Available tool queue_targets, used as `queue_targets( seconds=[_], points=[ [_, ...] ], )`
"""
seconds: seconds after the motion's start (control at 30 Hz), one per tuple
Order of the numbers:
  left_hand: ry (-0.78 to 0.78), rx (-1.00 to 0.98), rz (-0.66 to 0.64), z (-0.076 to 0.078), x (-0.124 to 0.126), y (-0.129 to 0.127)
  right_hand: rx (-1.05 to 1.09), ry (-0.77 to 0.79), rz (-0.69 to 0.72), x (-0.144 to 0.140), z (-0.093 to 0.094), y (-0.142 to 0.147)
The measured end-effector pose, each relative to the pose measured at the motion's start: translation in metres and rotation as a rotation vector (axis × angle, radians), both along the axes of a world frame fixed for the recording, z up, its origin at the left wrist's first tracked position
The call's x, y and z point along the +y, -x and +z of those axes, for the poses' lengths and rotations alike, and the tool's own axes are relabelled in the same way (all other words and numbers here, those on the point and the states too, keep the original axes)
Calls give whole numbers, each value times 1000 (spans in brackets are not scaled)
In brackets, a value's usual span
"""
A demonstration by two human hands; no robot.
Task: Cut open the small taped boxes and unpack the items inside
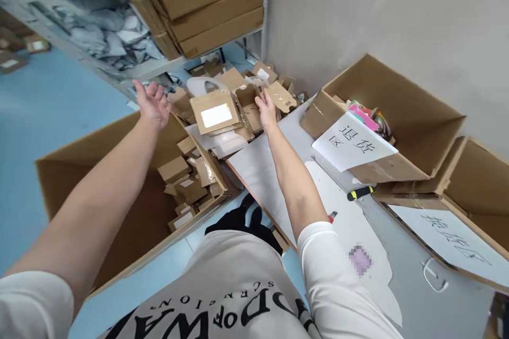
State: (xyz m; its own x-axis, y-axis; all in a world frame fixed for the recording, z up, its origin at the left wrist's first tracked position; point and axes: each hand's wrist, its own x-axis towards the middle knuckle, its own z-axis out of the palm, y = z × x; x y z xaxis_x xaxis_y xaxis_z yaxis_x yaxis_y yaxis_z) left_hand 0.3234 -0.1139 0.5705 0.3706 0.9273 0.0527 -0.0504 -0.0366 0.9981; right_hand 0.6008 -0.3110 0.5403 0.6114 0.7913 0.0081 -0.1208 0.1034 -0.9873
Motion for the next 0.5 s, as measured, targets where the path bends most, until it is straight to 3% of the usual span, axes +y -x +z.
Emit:
queue_targets(
  seconds=[0.1,0.3,0.5],
  points=[
    [200,-29,79,-8,-32,52,-18,-89,92,11,-15,45],
    [261,-62,350,-42,-97,159,-22,-108,312,28,-46,158],
    [281,-86,576,-64,-139,260,-53,-89,468,37,-58,246]
  ],
)
